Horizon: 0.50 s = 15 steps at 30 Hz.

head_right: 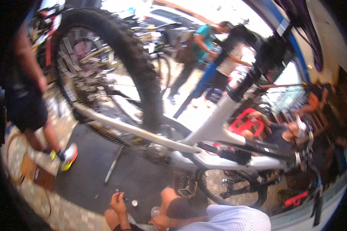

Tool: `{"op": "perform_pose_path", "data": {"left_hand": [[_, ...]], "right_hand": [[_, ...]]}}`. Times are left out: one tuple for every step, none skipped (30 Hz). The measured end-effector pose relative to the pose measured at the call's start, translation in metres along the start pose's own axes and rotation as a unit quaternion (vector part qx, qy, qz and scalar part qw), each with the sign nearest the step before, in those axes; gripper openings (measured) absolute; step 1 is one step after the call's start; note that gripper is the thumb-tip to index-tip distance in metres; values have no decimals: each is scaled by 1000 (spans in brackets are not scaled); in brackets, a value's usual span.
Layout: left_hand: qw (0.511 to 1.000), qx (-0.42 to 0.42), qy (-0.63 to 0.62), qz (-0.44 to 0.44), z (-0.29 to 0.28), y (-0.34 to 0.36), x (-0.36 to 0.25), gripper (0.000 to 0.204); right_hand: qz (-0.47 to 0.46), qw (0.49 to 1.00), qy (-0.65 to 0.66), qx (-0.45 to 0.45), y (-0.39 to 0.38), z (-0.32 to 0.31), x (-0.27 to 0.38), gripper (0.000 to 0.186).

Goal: The person is sitting on the floor in a workshop, using a screwdriver to adjust the crankset and chainring of a bicycle mounted on a repair stand. They repeatedly tighten bolts and check the chain alignment.

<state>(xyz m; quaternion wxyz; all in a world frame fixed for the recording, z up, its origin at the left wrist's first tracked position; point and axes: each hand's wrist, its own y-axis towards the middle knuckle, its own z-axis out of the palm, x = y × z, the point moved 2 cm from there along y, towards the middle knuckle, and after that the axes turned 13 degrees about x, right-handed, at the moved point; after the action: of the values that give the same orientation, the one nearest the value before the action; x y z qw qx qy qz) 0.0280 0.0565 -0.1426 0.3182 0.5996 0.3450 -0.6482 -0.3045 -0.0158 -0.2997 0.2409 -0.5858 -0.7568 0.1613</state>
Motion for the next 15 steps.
{"op": "perform_pose_path", "data": {"left_hand": [[998, -38, 40, 1, -32, -11, -19, 9], [996, -64, 55, 3, -41, -29, -53, 10], [995, -85, 53, 0, -40, -45, -89, 11], [993, -94, 66, -15, -47, -61, -107, 12], [990, -109, 87, -35, -57, -83, -126, 13], [984, -91, 155, -13, -64, -95, -191, 14], [985, -99, 145, -3, -67, -109, -225, 14], [984, -116, 134, -8, -69, -122, -258, 12], [980, -133, 147, 9, -70, -137, -283, 11], [975, -156, 158, 1, -71, -144, -308, 11], [970, -171, 172, -7, -74, -157, -331, 11], [967, -179, 181, -16, -74, -171, -351, 11], [968, -197, 151, -21, -78, -180, -365, 12], [965, -207, 158, -18, -79, -193, -383, 12], [959, -231, 166, -6, -84, -198, -401, 12]], "right_hand": [[1, 974, 226, -2, 28, -61, 17, 38], [30, 896, 443, -10, 20, -118, 33, 42], [53, 884, 465, 6, 5, -160, 41, 46], [71, 871, 486, 21, -7, -201, 49, 50], [94, 802, 590, -13, -18, -272, 64, 53], [107, 807, 578, -60, -33, -342, 77, 52], [117, 816, 557, -106, -46, -417, 88, 51], [77, 887, 420, -178, -58, -461, 101, 47], [34, 881, 435, -185, -64, -477, 110, 51], [-10, 872, 447, -199, -65, -491, 113, 54], [-32, 877, 437, -197, -68, -509, 120, 55], [-49, 867, 456, -197, -70, -524, 131, 48], [-71, 867, 450, -204, -73, -540, 138, 43], [-91, 866, 444, -212, -76, -553, 147, 37], [-113, 865, 433, -227, -70, -566, 147, 34]]}}
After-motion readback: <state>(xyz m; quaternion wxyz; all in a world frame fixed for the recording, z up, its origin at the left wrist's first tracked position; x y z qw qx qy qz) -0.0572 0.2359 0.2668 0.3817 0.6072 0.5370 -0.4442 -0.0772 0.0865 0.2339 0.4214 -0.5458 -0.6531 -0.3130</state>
